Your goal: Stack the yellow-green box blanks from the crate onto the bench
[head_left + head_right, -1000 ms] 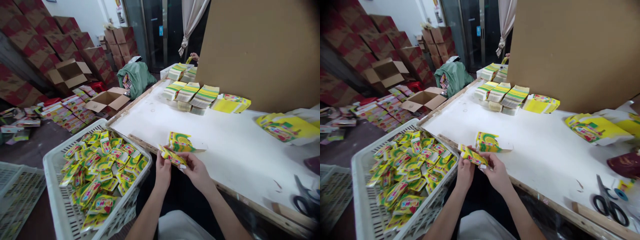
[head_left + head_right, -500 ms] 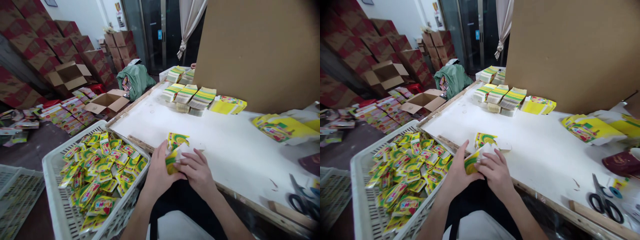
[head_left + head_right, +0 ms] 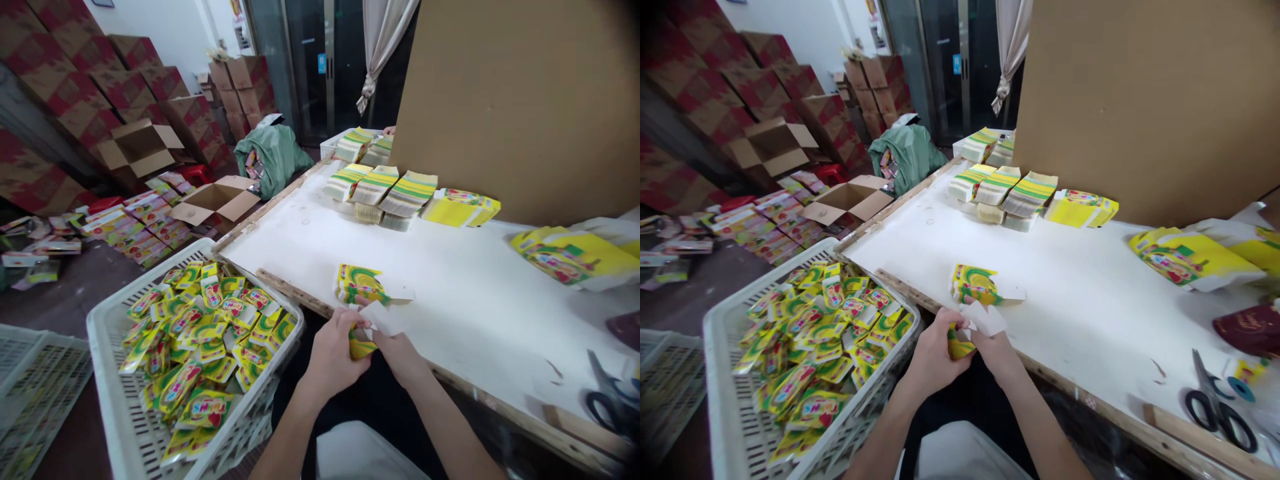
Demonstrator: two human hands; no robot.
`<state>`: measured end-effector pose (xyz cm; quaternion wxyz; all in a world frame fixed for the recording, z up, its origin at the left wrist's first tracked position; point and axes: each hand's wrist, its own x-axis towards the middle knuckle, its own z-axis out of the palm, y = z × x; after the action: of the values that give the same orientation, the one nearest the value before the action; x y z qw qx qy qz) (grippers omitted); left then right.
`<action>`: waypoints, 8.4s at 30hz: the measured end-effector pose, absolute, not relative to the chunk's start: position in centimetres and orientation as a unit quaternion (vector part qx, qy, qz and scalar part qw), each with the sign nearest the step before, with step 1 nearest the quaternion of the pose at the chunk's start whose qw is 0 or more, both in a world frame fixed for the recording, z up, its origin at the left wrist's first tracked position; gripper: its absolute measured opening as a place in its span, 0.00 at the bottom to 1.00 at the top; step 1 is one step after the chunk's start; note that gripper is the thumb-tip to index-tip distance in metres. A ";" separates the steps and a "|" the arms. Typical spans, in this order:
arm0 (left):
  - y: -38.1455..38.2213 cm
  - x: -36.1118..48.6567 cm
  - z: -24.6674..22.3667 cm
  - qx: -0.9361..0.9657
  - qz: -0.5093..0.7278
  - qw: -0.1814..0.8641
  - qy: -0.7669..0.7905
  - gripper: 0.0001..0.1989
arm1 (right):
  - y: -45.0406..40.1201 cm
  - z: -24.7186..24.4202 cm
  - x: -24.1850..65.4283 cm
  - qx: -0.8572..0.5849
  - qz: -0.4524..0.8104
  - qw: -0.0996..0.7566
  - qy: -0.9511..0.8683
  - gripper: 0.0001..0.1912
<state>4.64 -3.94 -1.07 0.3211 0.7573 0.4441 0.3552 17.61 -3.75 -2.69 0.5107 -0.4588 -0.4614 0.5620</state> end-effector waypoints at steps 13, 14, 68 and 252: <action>-3.3 4.0 -1.7 0.626 0.481 0.298 0.536 0.34 | -4.3 -3.3 18.5 -0.522 0.304 0.534 -0.591 0.24; -3.3 4.0 -1.4 0.578 0.510 0.361 0.525 0.33 | -4.2 -3.4 18.6 -0.520 0.314 0.541 -0.582 0.24; -2.3 5.2 -3.2 0.308 0.624 0.615 0.371 0.23 | -0.7 -2.9 19.8 -0.599 0.235 0.414 -0.643 0.19; -2.5 6.9 -3.3 0.238 0.715 0.566 0.335 0.13 | -5.7 -2.0 15.4 -0.445 0.504 0.454 -0.585 0.21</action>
<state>6.94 -2.51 -3.28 0.5661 0.2379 0.3348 0.7148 15.42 -5.67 -2.04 0.4538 -0.4450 -0.5846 0.5043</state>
